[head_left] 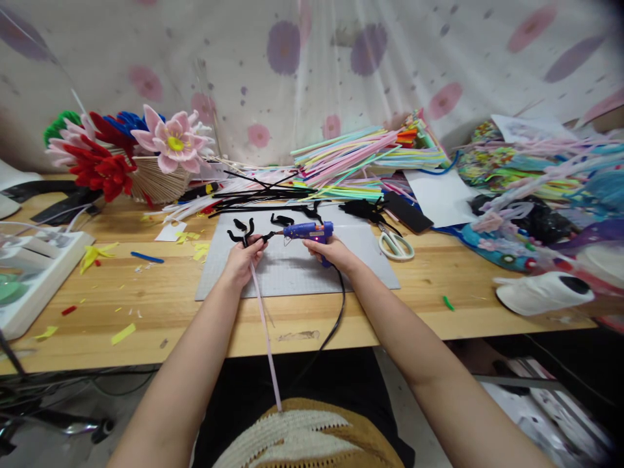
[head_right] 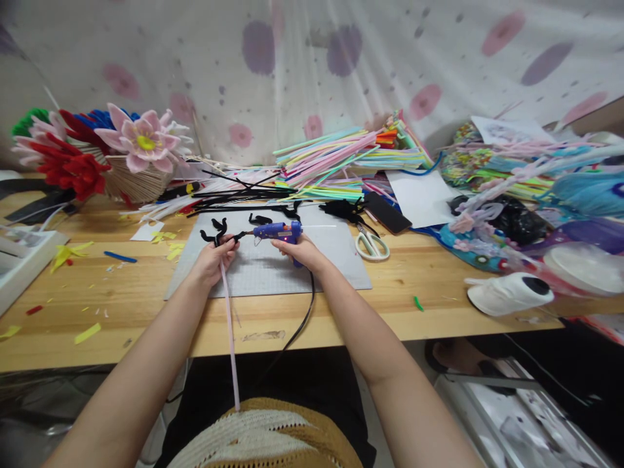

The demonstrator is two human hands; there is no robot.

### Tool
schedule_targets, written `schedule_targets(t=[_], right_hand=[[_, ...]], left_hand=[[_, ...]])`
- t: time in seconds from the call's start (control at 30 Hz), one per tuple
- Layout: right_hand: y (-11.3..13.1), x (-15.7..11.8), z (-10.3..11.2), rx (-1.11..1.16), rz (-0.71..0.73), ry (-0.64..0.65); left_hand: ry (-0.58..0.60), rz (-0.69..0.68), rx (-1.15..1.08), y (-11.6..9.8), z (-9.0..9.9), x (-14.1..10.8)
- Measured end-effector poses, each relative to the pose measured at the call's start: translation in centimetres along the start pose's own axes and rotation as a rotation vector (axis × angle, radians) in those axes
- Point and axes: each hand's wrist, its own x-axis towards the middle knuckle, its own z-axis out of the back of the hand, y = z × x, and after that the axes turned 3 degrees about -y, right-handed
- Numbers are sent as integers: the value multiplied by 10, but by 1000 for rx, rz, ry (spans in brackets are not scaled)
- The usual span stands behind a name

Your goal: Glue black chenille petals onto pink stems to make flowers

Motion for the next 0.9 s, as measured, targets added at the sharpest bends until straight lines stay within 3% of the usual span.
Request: schedule_targets(t=[0.7,0.9], right_hand=[[1,0,-2,-19,22,13],[-1,2,2,-87,35,-57]], left_hand=[[23,14,-1,0,1,1],[23,28,-2,-2,0,-1]])
